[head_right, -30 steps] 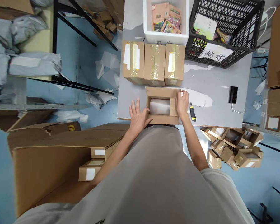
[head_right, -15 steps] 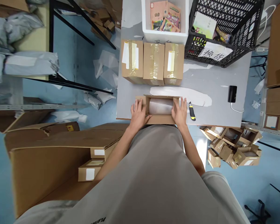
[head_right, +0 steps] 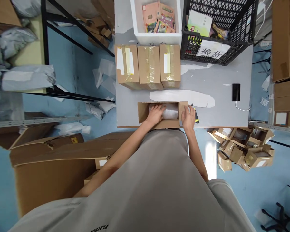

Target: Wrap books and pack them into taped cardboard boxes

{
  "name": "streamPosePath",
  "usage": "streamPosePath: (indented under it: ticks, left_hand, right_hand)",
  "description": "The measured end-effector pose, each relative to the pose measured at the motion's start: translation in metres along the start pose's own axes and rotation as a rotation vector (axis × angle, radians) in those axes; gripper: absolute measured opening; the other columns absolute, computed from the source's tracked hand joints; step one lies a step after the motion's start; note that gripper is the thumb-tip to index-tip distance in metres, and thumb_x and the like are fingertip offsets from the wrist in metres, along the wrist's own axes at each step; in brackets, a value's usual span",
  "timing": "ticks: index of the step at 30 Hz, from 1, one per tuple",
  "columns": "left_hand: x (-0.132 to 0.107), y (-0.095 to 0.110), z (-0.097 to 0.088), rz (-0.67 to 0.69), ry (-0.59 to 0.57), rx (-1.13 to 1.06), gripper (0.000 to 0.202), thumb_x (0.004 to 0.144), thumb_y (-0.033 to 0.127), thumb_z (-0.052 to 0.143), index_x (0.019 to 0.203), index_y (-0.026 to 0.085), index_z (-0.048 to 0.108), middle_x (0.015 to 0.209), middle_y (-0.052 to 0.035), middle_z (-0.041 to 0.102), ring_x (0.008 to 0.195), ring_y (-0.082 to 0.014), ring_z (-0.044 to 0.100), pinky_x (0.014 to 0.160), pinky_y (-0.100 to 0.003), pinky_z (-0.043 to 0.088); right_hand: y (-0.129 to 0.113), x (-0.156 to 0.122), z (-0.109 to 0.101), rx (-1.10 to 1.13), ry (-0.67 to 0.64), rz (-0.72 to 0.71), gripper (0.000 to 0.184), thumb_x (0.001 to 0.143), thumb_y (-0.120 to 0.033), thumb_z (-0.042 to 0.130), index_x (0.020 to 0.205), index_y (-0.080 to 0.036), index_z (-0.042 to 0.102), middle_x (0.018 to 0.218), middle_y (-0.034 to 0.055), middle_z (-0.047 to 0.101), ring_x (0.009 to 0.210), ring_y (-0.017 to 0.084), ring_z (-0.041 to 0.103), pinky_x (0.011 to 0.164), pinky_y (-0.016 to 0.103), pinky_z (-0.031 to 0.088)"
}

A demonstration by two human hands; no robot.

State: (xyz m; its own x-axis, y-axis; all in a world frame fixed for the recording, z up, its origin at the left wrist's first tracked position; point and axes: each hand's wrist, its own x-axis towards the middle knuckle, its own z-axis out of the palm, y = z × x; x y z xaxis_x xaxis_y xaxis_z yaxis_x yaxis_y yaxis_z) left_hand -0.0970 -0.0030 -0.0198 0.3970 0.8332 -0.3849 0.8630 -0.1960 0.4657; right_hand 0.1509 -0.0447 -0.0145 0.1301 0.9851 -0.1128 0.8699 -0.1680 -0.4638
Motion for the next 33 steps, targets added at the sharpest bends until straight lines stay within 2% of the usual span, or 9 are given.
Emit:
streamPosePath:
  ticks: [2,4,5,8,15,21,26,33]
  left_hand:
    - [0.011,0.003,0.001,-0.007,-0.014,0.019,0.044,0.096,0.008,0.055,0.128,0.018,0.083,0.147,-0.0201,0.075,0.145,-0.0400,0.063,0.128,-0.060,0.046]
    - [0.014,0.003,0.001,-0.016,-0.009,0.027,0.040,0.098,0.006,0.049,0.110,0.019,0.085,0.133,-0.0194,0.080,0.137,-0.0385,0.067,0.121,-0.058,0.050]
    - [0.012,0.002,0.000,-0.016,0.000,0.025,0.039,0.097,0.005,0.049,0.107,0.019,0.085,0.129,-0.0190,0.081,0.134,-0.0382,0.067,0.119,-0.057,0.052]
    - [-0.001,0.000,-0.004,-0.013,0.037,0.003,0.037,0.096,0.006,0.052,0.109,0.020,0.084,0.127,-0.0168,0.081,0.131,-0.0375,0.068,0.116,-0.056,0.053]
    - [-0.030,-0.001,-0.030,-0.100,0.233,-0.100,0.032,0.109,0.023,0.050,0.119,0.020,0.081,0.137,-0.0145,0.079,0.127,-0.0360,0.069,0.113,-0.052,0.054]
    - [-0.044,0.000,-0.054,-0.087,0.351,-0.255,0.026,0.108,0.028,0.053,0.112,0.022,0.079,0.126,-0.0125,0.081,0.118,-0.0323,0.073,0.108,-0.045,0.056]
    - [-0.060,0.003,-0.058,-0.115,0.382,-0.366,0.027,0.109,0.037,0.054,0.114,0.023,0.076,0.119,-0.0108,0.082,0.112,-0.0307,0.075,0.102,-0.041,0.056]
    - [-0.064,0.000,-0.060,-0.193,0.498,-0.567,0.031,0.108,0.049,0.059,0.111,0.022,0.073,0.105,-0.0074,0.081,0.092,-0.0251,0.072,0.089,-0.035,0.056]
  right_hand:
    - [-0.004,0.000,0.002,0.024,0.016,-0.006,0.046,0.109,-0.027,0.052,0.150,-0.018,0.070,0.159,0.0224,0.059,0.150,0.035,0.055,0.130,0.059,0.048]
    - [-0.005,-0.001,0.003,0.046,0.025,-0.029,0.046,0.109,-0.027,0.051,0.150,-0.019,0.070,0.159,0.0217,0.060,0.149,0.036,0.054,0.129,0.060,0.048]
    - [-0.004,-0.001,0.004,0.054,0.024,-0.042,0.046,0.109,-0.028,0.051,0.150,-0.020,0.070,0.158,0.0215,0.060,0.149,0.036,0.054,0.129,0.060,0.048]
    - [0.000,0.000,0.005,0.072,0.011,-0.066,0.045,0.110,-0.030,0.052,0.149,-0.020,0.071,0.156,0.0211,0.061,0.147,0.035,0.055,0.129,0.058,0.048]
    - [0.006,0.005,0.008,0.126,-0.019,-0.084,0.044,0.107,-0.029,0.056,0.147,-0.020,0.072,0.154,0.0213,0.063,0.147,0.036,0.055,0.128,0.060,0.048]
    - [0.000,0.010,0.006,0.172,-0.010,-0.118,0.036,0.107,-0.028,0.055,0.137,-0.022,0.074,0.153,0.0199,0.066,0.148,0.035,0.057,0.131,0.061,0.045]
    - [-0.002,0.012,0.002,0.157,0.003,-0.127,0.027,0.110,-0.031,0.054,0.123,-0.023,0.076,0.151,0.0188,0.068,0.145,0.035,0.060,0.129,0.061,0.047]
    - [-0.004,0.017,-0.001,0.146,-0.027,-0.145,0.027,0.108,-0.031,0.054,0.124,-0.022,0.074,0.153,0.0197,0.067,0.145,0.035,0.059,0.129,0.061,0.047]
